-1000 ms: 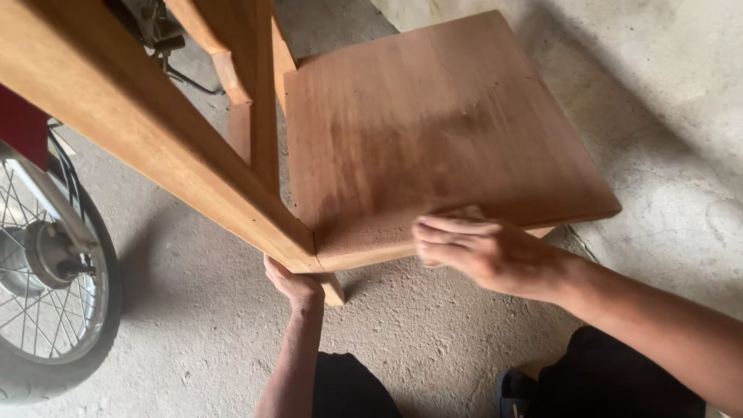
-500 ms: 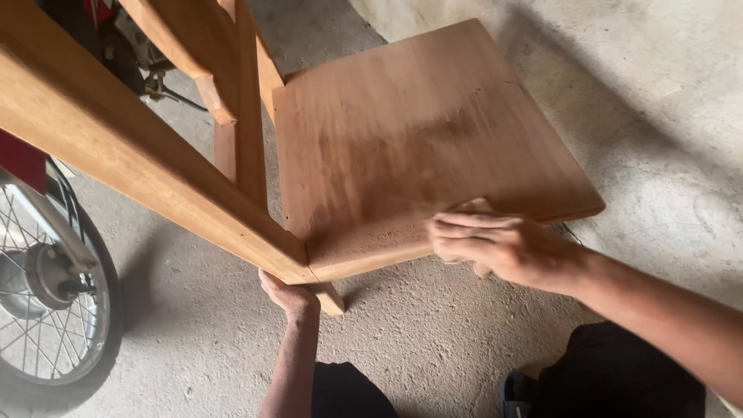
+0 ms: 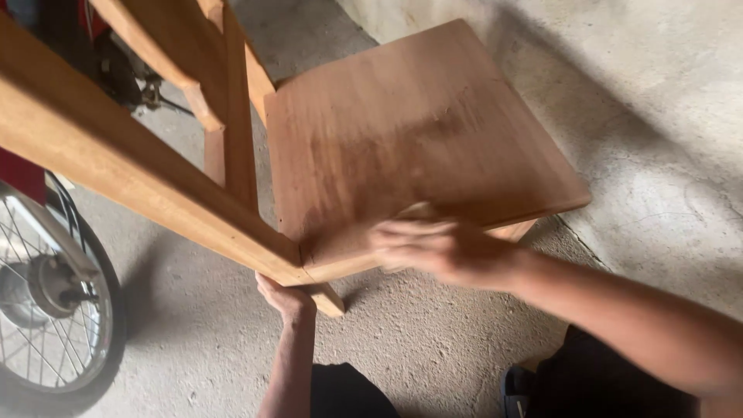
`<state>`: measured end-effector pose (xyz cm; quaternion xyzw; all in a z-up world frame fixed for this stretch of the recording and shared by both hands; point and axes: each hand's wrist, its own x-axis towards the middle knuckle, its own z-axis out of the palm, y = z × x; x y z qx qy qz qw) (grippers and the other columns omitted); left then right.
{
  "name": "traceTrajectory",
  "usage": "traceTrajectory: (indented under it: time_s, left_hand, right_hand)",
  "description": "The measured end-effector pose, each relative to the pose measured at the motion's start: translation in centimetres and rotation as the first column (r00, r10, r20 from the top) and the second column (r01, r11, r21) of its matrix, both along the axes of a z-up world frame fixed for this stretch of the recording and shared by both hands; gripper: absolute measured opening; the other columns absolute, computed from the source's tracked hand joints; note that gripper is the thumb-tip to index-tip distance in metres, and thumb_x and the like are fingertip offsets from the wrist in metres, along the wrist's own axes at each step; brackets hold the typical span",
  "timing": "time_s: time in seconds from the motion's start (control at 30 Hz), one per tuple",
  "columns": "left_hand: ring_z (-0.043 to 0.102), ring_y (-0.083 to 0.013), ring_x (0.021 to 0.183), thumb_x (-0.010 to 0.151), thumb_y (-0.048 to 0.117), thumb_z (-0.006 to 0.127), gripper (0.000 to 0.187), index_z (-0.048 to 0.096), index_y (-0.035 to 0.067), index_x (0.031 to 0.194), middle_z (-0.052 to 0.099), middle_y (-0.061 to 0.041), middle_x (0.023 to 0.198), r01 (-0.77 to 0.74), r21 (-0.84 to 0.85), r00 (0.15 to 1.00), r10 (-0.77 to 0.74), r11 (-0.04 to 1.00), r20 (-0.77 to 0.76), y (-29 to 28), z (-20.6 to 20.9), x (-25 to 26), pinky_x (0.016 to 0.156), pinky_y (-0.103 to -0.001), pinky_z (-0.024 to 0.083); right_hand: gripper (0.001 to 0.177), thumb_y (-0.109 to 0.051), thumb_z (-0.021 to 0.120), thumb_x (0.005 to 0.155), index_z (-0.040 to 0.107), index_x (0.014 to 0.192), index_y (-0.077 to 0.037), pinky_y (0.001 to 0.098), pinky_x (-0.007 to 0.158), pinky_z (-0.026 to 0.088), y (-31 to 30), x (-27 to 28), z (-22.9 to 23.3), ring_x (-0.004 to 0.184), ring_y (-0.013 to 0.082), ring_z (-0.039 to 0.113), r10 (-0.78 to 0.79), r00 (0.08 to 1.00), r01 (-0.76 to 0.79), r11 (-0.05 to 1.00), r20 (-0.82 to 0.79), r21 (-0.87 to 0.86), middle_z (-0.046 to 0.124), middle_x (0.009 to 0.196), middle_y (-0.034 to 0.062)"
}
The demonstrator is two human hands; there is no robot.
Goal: The person sands the surface of a wooden chair with a piece of sandpaper.
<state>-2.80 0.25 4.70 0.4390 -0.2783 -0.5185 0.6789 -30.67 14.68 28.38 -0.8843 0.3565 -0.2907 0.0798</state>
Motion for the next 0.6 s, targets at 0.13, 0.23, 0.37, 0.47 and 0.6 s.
traceTrajectory:
  time_s: [0.13, 0.23, 0.37, 0.47, 0.6]
  left_hand:
    - [0.053, -0.0270, 0.130, 0.099, 0.059, 0.040, 0.068, 0.042, 0.006, 0.142, 0.047, -0.016, 0.134, -0.056, 0.024, 0.998, 0.057, 0.998, -0.027, -0.6, -2.5, 0.3, 0.113, -0.051, 0.046]
    - [0.051, -0.0277, 0.131, 0.098, 0.062, 0.039, 0.072, 0.043, 0.006, 0.143, 0.046, -0.015, 0.133, -0.086, 0.005, 0.990, 0.085, 0.996, 0.113, 0.0, -2.3, -0.1, 0.112, -0.050, 0.045]
    - [0.052, -0.0284, 0.130, 0.098, 0.061, 0.040, 0.070, 0.046, 0.006, 0.141, 0.049, -0.015, 0.131, -0.055, -0.026, 0.996, 0.057, 0.998, 0.072, -0.3, -1.0, 0.3, 0.110, -0.049, 0.046]
    - [0.057, -0.0309, 0.123, 0.100, 0.059, 0.040, 0.068, 0.052, 0.002, 0.135, 0.055, -0.018, 0.126, 0.022, -0.059, 0.999, -0.019, 0.998, 0.047, 0.1, -0.4, 0.2, 0.104, -0.051, 0.051]
    - [0.056, -0.0284, 0.122, 0.101, 0.055, 0.045, 0.063, 0.051, 0.002, 0.135, 0.053, -0.015, 0.128, -0.008, -0.051, 1.000, 0.008, 0.999, -0.012, -0.1, -1.0, 0.0, 0.106, -0.049, 0.048]
  right_hand:
    - [0.021, -0.003, 0.079, 0.092, 0.074, 0.111, 0.004, 0.0290, 0.084, 0.064, 2.2, -5.3, -1.2, 0.096, 0.0189, 0.076, -0.046, 0.998, 0.050, 0.989, 0.031, -0.142, 0.076, 0.106, 0.0144]
    - [0.013, -0.003, 0.074, 0.091, 0.072, 0.103, 0.000, 0.0382, 0.099, 0.064, 0.4, -2.5, -1.9, 0.109, 0.0258, 0.074, -0.137, 0.987, 0.093, 0.908, -0.080, -0.410, 0.076, 0.108, 0.0143]
    - [0.015, 0.005, 0.070, 0.098, 0.073, 0.113, 0.002, 0.0340, 0.102, 0.062, -4.4, 5.0, -2.5, 0.110, 0.0253, 0.073, -0.041, 0.995, 0.020, 0.975, -0.091, -0.220, 0.074, 0.117, 0.0173]
    - [0.019, 0.004, 0.072, 0.096, 0.074, 0.114, -0.001, 0.0376, 0.107, 0.058, -4.8, 5.7, -2.1, 0.114, 0.0263, 0.071, -0.026, 0.995, 0.006, 0.980, -0.099, -0.199, 0.072, 0.123, 0.0147]
    - [0.023, 0.000, 0.078, 0.086, 0.075, 0.109, -0.004, 0.0376, 0.112, 0.055, 0.2, -1.8, -1.5, 0.125, 0.0281, 0.067, -0.072, 0.997, 0.068, 0.978, -0.009, -0.199, 0.072, 0.126, 0.0142]
